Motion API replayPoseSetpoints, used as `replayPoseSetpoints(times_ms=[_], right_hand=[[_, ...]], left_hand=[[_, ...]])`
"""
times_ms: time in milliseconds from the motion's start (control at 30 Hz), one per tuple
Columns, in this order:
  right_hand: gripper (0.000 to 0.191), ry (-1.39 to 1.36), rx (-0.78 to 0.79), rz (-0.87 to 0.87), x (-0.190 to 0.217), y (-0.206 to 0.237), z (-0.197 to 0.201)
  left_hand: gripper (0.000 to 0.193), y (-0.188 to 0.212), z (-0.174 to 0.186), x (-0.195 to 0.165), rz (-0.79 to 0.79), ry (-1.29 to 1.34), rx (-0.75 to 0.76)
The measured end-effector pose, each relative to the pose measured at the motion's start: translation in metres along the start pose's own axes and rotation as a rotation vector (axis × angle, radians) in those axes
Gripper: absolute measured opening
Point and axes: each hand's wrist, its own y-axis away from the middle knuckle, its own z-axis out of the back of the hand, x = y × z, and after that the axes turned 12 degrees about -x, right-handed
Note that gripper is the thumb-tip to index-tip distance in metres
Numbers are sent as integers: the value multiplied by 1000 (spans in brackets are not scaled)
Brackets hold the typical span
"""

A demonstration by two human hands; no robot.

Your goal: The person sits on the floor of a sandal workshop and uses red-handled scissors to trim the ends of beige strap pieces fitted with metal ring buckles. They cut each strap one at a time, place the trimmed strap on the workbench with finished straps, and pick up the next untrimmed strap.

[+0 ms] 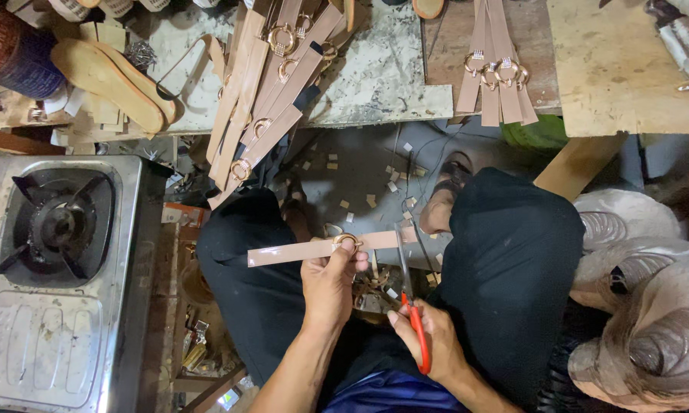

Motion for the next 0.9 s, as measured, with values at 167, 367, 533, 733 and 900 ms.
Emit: replayPoseSetpoints(times_ms=[167,367,533,733,900], right_hand=[[30,-88,13,-42,-18,-11,1],[33,-149,26,-239,-40,-27,15],[34,-119,50,-289,-52,-29,30],[34,-177,83,-289,-51,-34,46],[33,-178,100,-299,-38,-48,58]], left_hand=[[11,-4,-6,3,-62,-105,51],[24,-7,-51,-17,-281,-944,346],[37,-12,-141,-15,-322,-818,552],[49,-50,-276,13,-277,-605,828],[78,-84,-346,20,-542,-917,662]])
